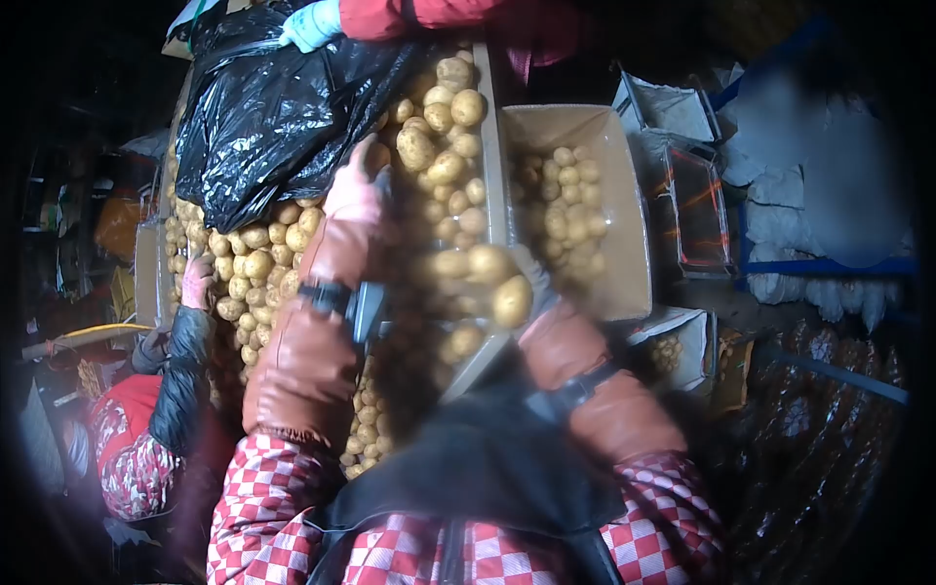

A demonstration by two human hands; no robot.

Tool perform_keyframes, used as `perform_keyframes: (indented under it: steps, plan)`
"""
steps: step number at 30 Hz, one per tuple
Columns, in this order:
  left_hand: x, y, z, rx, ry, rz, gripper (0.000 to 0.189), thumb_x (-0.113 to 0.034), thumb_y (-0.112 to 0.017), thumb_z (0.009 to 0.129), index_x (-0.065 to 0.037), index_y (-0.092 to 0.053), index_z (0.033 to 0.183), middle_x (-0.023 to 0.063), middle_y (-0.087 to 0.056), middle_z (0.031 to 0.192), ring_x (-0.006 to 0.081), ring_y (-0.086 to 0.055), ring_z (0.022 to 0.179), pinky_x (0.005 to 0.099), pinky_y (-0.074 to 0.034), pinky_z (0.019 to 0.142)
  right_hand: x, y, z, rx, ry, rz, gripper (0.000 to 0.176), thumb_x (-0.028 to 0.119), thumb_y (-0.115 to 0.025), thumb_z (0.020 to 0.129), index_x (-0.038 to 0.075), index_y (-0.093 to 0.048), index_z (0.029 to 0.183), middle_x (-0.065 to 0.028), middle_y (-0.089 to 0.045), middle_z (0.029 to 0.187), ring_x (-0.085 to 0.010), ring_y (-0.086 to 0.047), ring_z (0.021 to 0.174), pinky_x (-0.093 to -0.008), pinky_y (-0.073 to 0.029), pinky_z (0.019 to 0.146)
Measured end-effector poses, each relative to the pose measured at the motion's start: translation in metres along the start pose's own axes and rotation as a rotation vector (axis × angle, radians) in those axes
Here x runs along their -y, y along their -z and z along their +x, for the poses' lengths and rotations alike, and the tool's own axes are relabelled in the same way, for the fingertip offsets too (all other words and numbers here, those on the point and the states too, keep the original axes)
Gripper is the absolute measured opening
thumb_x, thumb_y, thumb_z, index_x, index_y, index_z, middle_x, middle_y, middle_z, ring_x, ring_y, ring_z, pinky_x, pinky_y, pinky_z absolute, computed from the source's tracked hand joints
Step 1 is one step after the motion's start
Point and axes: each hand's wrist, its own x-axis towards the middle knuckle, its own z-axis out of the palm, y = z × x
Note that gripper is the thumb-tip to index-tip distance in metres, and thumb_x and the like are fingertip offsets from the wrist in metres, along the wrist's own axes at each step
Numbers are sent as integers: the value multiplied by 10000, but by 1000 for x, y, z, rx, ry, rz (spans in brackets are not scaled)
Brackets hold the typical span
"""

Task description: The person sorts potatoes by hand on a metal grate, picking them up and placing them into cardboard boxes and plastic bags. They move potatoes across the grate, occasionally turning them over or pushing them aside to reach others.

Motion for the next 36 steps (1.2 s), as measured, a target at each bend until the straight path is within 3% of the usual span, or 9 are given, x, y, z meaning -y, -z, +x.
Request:
perform_keyframes:
  steps: [5, 11, 19, 21, 25, 29, 32, 35, 36]
  plan:
    - [-18, -20, -74, 239, -372, -154, 522, -357, -673, 932, -127, -557, 1386, 165, -706, 1096, 235, -682, 1014, 332, -526, 908, 9, -5, -5, -43, 91, 239, 755, 619, -531, 914, 107, -419, 1456, -172, -476, 1446, -456, -474, 1283, -691, -396, 1016]
    - [-65, -27, 6, 22, 81, 267, 660, -405, -679, 898, -186, -436, 1471, 233, -637, 1229, 407, -628, 1106, 456, -505, 950, 33, 2, -28, -203, 257, 172, 711, 625, -502, 923, 106, -468, 1407, -190, -487, 1427, -463, -490, 1263, -703, -418, 989]
    - [56, -90, 62, -14, -127, -440, 619, -302, -744, 858, -74, -477, 1368, 211, -629, 1181, 282, -628, 1078, 352, -509, 918, 172, 18, -94, -467, 926, 148, 670, 634, -464, 935, 105, -534, 1341, -213, -502, 1402, -473, -511, 1238, -720, -448, 954]
    - [68, -90, 39, -44, -142, -577, 612, -213, -766, 858, -73, -465, 1371, 174, -609, 1169, 238, -635, 996, 314, -534, 846, 222, 38, -113, -551, 1162, 155, 719, 604, -428, 971, 86, -409, 1470, -241, -435, 1468, -502, -367, 1370, -751, -299, 1076]
    - [24, -43, -59, -31, -172, -473, 631, -194, -763, 868, -70, -442, 1397, 166, -600, 1168, 225, -647, 958, 307, -556, 813, 203, 34, -104, -725, 819, 116, 833, 547, -517, 962, 137, -129, 1575, -233, -371, 1519, -451, -335, 1413, -678, -271, 1138]
    - [-56, -12, -151, 430, -79, -363, 711, -366, -724, 890, -44, -417, 1444, 225, -639, 1184, 294, -656, 1058, 371, -536, 905, 66, 23, -56, -83, 79, -466, 476, 278, -613, 937, 58, -501, 1345, -124, -586, 1286, -314, -546, 1195, -436, -422, 1037]
    - [-50, -27, -179, 609, -222, -378, 602, -393, -621, 950, -51, -471, 1423, 231, -613, 1283, 365, -660, 1074, 400, -516, 935, 21, 11, -54, -192, 8, -1224, 328, 170, -598, 939, 46, -574, 1242, -114, -628, 1190, -249, -592, 1116, -353, -496, 943]
    - [-23, 12, -191, 612, -3, -373, 530, -377, -612, 960, -43, -535, 1365, 220, -624, 1265, 355, -664, 1063, 387, -521, 932, 81, 16, -80, -314, 83, -627, 396, 291, -616, 929, 51, -577, 1241, -108, -648, 1147, -248, -635, 1030, -382, -565, 818]
    - [1, 19, -200, 457, -345, -62, 498, -353, -624, 960, -49, -554, 1348, 207, -646, 1229, 326, -669, 1056, 368, -525, 921, 120, 37, -95, -318, 194, -326, 472, 369, -634, 912, 48, -572, 1252, -112, -658, 1127, -253, -655, 985, -392, -591, 760]
